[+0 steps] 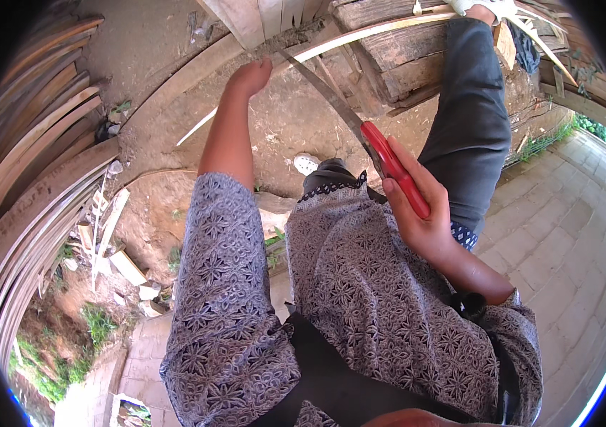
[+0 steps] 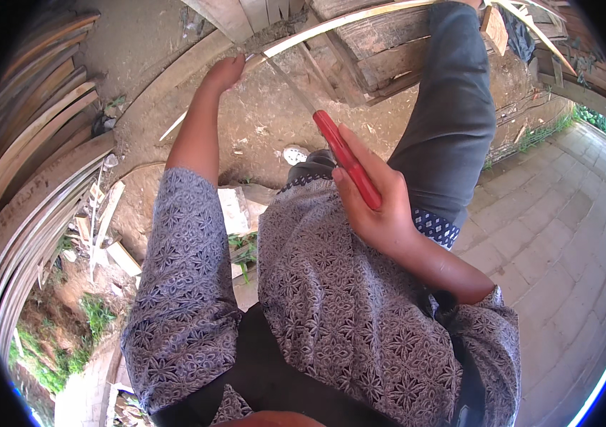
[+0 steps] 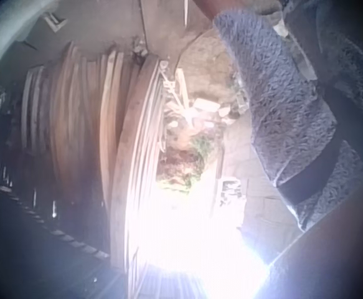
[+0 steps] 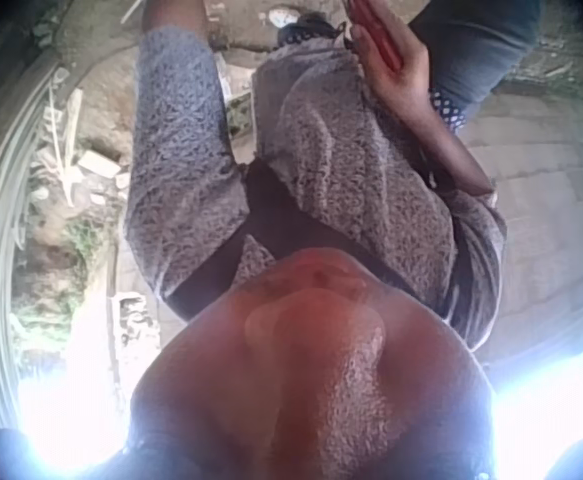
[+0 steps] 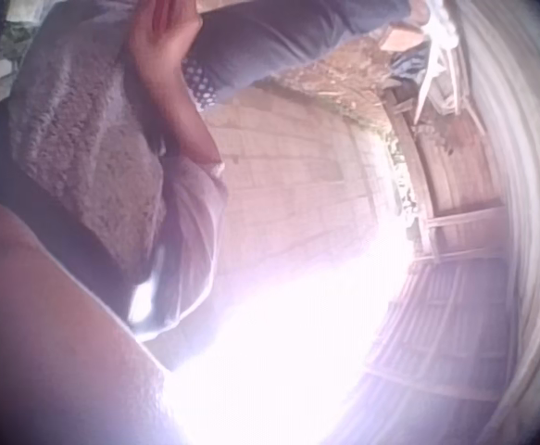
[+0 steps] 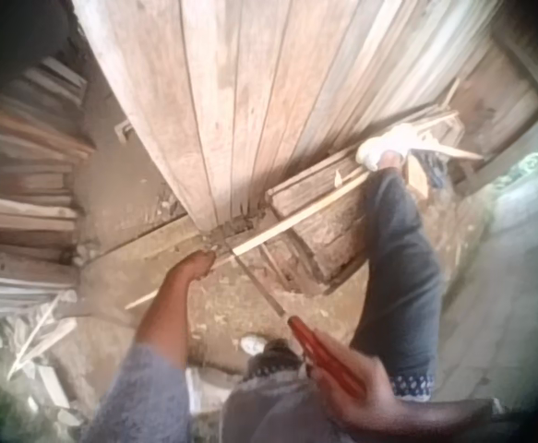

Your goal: The person selects a thin wooden strip from a stack and uses a red-handled knife to shave and smooth its surface. They hold the strip with their left hand and foot, repeatedly scraping the blade along the wood to remove thin layers.

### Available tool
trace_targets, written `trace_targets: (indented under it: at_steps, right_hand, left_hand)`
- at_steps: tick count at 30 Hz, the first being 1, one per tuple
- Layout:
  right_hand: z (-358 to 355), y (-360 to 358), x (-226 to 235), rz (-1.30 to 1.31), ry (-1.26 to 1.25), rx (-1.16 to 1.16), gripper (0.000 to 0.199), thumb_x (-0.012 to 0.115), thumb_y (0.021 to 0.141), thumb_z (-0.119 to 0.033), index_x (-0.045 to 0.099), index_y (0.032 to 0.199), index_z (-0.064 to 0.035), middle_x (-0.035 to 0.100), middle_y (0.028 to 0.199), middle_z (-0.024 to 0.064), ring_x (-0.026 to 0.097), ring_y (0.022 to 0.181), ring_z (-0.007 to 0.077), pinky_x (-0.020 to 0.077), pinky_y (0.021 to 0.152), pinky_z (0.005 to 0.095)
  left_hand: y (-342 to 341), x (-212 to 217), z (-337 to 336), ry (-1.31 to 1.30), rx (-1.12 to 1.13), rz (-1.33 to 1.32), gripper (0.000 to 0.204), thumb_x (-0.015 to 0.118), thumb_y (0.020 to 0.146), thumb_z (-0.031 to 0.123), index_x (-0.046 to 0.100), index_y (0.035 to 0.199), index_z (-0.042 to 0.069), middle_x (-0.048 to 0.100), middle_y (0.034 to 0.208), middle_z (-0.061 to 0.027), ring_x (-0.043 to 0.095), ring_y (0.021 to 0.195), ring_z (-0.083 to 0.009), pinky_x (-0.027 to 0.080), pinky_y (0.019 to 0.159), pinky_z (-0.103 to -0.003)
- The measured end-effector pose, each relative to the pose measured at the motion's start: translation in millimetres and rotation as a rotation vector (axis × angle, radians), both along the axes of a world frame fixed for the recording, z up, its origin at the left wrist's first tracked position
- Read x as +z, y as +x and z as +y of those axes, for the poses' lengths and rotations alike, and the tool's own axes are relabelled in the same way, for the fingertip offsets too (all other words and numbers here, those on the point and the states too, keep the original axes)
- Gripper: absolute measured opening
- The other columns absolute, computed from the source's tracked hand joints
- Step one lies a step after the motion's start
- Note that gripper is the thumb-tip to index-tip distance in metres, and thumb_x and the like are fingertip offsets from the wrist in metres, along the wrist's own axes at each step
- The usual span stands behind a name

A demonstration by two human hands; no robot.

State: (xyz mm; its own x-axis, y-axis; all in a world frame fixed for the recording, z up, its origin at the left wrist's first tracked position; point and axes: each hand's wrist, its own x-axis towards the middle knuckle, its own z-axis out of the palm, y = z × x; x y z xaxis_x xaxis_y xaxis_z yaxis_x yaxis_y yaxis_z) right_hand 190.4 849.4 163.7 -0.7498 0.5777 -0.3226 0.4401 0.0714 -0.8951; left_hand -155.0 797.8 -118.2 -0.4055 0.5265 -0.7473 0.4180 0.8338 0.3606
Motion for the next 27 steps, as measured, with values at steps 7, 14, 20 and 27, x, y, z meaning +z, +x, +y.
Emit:
trace_targets:
  at_steps: [7,14,20,27]
  right_hand:
    - [-5.2,-17.5,13.4,0.031,-0.015,0.002,0.05,0.06,0.095,-0.004,0.046,0.141,0.0081,0.068,0.112,0.0188,0.062,0.094,0.0104,0.0491,0.083,0.0251]
    - [-7.3,-33.0,18.0,0.016,-0.036,0.009,0.05,0.061,0.095,-0.003,0.047,0.142,0.0071,0.067,0.113,0.0176,0.062,0.097,0.0113,0.0486,0.085,0.0248]
    - [-0.6,-14.0,34.2,0.105,0.136,-0.043,0.047,0.06,0.097,-0.003,0.048,0.142,0.0052,0.067,0.12,0.0163,0.063,0.104,0.0135,0.0488,0.09,0.0255]
    - [9.4,-33.3,-23.7,0.096,0.171,-0.023,0.047,0.065,0.095,-0.008,0.053,0.139,0.0044,0.068,0.115,0.0163,0.062,0.1,0.0108,0.0493,0.086,0.0248]
  left_hand:
    - [39.3,37.8,-4.9,0.034,-0.16,0.384,0.07,0.019,0.102,0.061,0.07,0.114,0.015,0.071,0.111,-0.0156,0.068,0.107,-0.0344,0.054,0.09,-0.05]
    - [33.8,34.7,1.9,0.017,-0.112,0.333,0.072,0.013,0.103,0.059,0.068,0.119,0.016,0.07,0.117,-0.0154,0.066,0.11,-0.0358,0.052,0.093,-0.052]
    - [35.1,32.4,-4.5,0.024,-0.108,0.323,0.075,0.012,0.102,0.06,0.07,0.115,0.015,0.071,0.114,-0.0145,0.066,0.109,-0.0364,0.052,0.091,-0.052]
    - [37.5,35.1,-7.4,0.064,-0.082,0.333,0.075,0.013,0.102,0.06,0.07,0.113,0.014,0.071,0.113,-0.015,0.066,0.108,-0.0371,0.052,0.091,-0.052]
